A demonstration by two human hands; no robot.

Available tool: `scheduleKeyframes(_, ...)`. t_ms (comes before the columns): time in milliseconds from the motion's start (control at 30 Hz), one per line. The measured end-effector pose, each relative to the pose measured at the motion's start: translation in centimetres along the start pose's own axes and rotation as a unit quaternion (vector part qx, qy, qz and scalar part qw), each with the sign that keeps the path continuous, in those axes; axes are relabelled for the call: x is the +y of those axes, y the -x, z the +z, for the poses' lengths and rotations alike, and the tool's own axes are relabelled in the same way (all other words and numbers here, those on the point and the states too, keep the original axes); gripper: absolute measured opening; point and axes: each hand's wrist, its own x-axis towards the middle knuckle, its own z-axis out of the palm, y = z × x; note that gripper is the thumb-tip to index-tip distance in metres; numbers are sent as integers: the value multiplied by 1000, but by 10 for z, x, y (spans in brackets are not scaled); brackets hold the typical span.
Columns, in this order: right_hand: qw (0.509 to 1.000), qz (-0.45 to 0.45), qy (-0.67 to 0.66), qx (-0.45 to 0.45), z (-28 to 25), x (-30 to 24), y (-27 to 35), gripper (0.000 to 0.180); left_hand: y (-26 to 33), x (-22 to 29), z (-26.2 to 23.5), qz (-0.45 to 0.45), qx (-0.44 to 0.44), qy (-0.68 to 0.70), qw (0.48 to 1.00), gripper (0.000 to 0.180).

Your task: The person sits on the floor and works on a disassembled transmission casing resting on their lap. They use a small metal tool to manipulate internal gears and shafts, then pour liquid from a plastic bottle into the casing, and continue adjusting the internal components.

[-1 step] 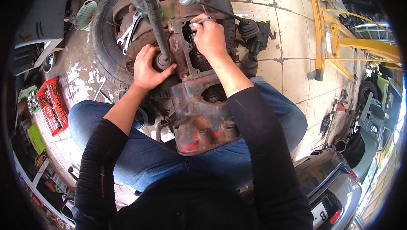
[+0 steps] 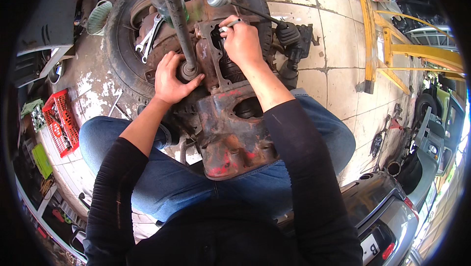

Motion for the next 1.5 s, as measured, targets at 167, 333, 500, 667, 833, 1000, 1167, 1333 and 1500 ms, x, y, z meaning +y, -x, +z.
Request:
scheduleKeyframes(167,999,-1,42,-26,-8,-6,-16,10,-1,-2,0,-1,-1,3,1000,53)
scheduleKeyframes(333,998,-59,32,10,-3,2,-15,8,-7,-1,1,5,-2,-2,1000,53)
scheduleKeyframes(500,996,-50,70,-9,-5,4,-14,8,-7,-3,2,5,0,-1,1000,53)
scheduleKeyframes(667,991,-101,92,-13,-11,-3,-17,8,-4,-4,1,-1,-3,2,1000,53)
scheduleKeyframes(833,992,-103,63,-31,-15,-3,-19,11,-5,-2,1,3,1,-2,1000,53)
scheduleKeyframes(1000,992,-71,82,-58,-10,-8,-13,12,-5,-2,0,-1,-7,-2,1000,53)
scheduleKeyframes(1167,990,-109,81,-46,-2,-3,-14,10,-7,-2,1,3,1,0,1000,53)
scheduleKeyframes(1333,990,-86,93,-59,-5,-9,-23,10,-4,-3,1,2,1,5,1000,53)
scheduleKeyframes(1500,993,-36,93,-57,-7,-2,-19,9,-6,-2,1,4,-2,6,1000,52)
